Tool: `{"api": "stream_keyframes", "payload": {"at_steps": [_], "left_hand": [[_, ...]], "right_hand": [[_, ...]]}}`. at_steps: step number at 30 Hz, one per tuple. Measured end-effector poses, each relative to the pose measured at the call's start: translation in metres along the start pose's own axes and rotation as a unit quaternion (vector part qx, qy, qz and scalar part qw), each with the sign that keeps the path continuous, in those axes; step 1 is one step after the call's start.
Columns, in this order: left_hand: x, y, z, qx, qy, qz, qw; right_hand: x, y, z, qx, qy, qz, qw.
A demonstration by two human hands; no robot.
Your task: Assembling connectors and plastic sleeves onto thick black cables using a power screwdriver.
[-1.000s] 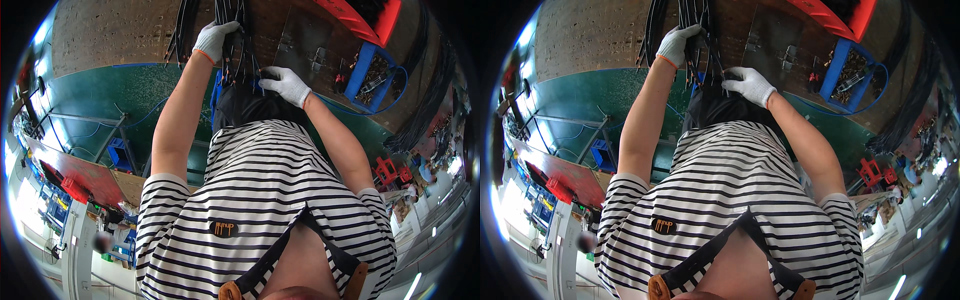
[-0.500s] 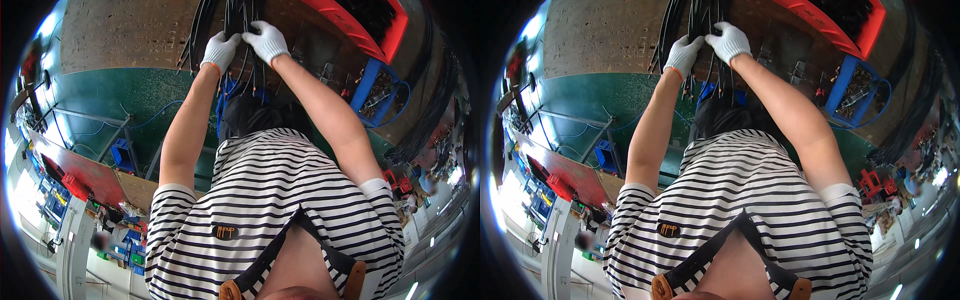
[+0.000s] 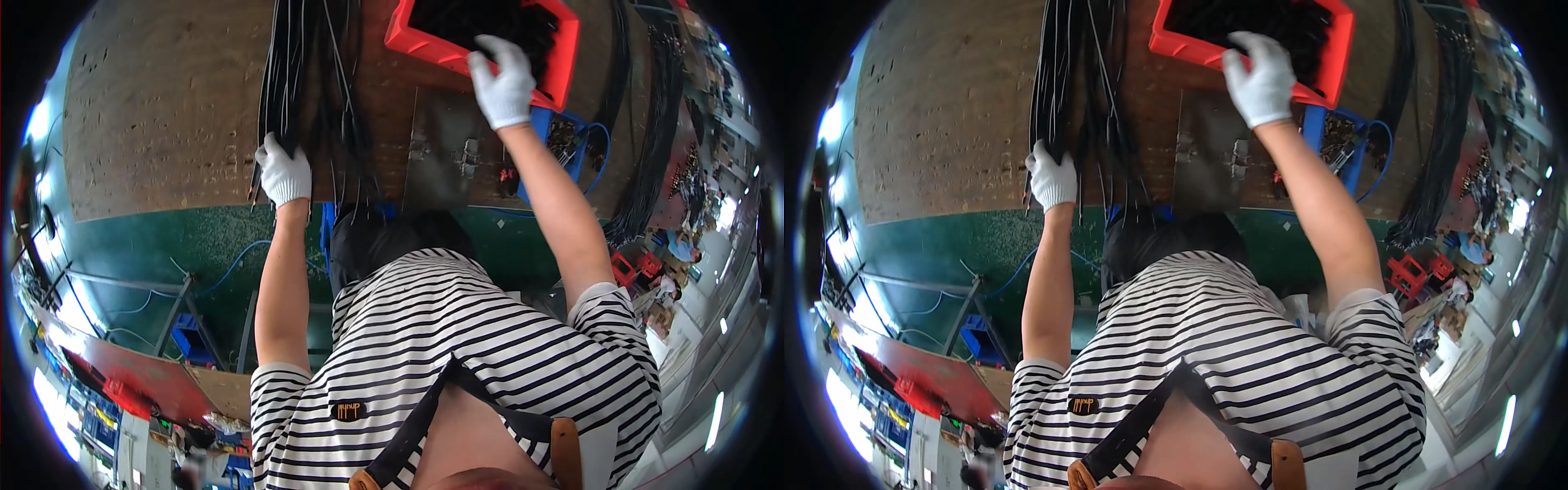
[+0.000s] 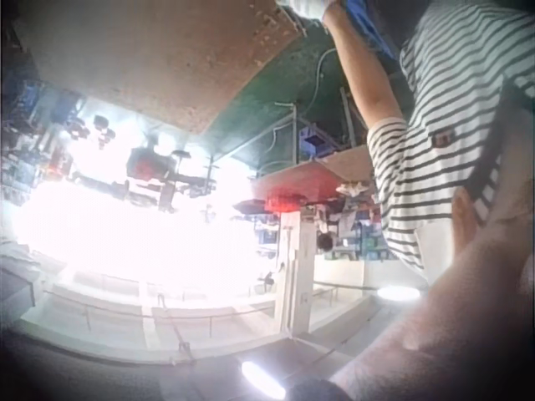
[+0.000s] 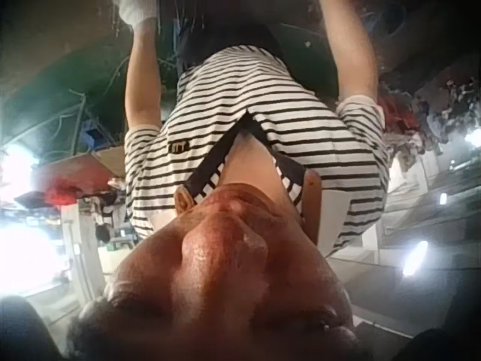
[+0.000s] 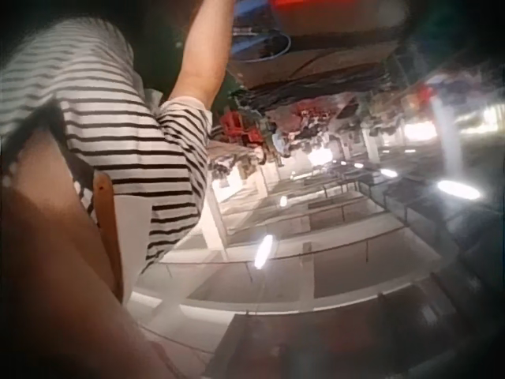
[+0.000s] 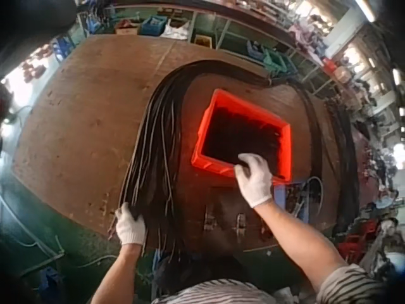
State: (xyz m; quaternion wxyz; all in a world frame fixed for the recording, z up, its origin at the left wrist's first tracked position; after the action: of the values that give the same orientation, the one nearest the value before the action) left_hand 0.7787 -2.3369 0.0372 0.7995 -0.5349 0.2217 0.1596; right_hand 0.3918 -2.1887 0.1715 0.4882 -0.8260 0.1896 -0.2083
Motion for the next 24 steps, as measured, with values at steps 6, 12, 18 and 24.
{"api": "stream_keyframes", "payload": {"at_steps": [6,12,18,24], "left_hand": [[0.005,0.003,0.0,0.011,0.027,-0.006,1.0],[-0.002,0.006,-0.003,0.012,0.047,0.0,0.999],[-0.007,0.006,-0.002,0.008,0.049,-0.001,0.999],[0.002,0.001,0.001,0.007,0.039,0.009,0.999]], "right_hand": [[-0.145,0.041,-0.033,0.352,0.112,0.155,0.916],[-0.166,0.111,-0.038,0.472,0.097,0.114,0.869],[-0.176,0.116,-0.044,0.442,0.05,0.165,0.88],[-0.171,0.112,-0.034,0.416,-0.038,0.194,0.888]]}}
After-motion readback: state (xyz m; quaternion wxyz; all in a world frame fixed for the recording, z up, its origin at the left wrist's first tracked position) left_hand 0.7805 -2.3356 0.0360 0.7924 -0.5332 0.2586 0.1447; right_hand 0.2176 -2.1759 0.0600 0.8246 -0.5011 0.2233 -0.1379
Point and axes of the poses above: each hand's wrist, its own z-axis away from the middle knuckle, its own y-axis out of the palm, x = y × z, the point moved 6 cm from there along -z, towards the middle knuckle, and after that the axes turned 14 degrees about z, right-handed, at the moved point
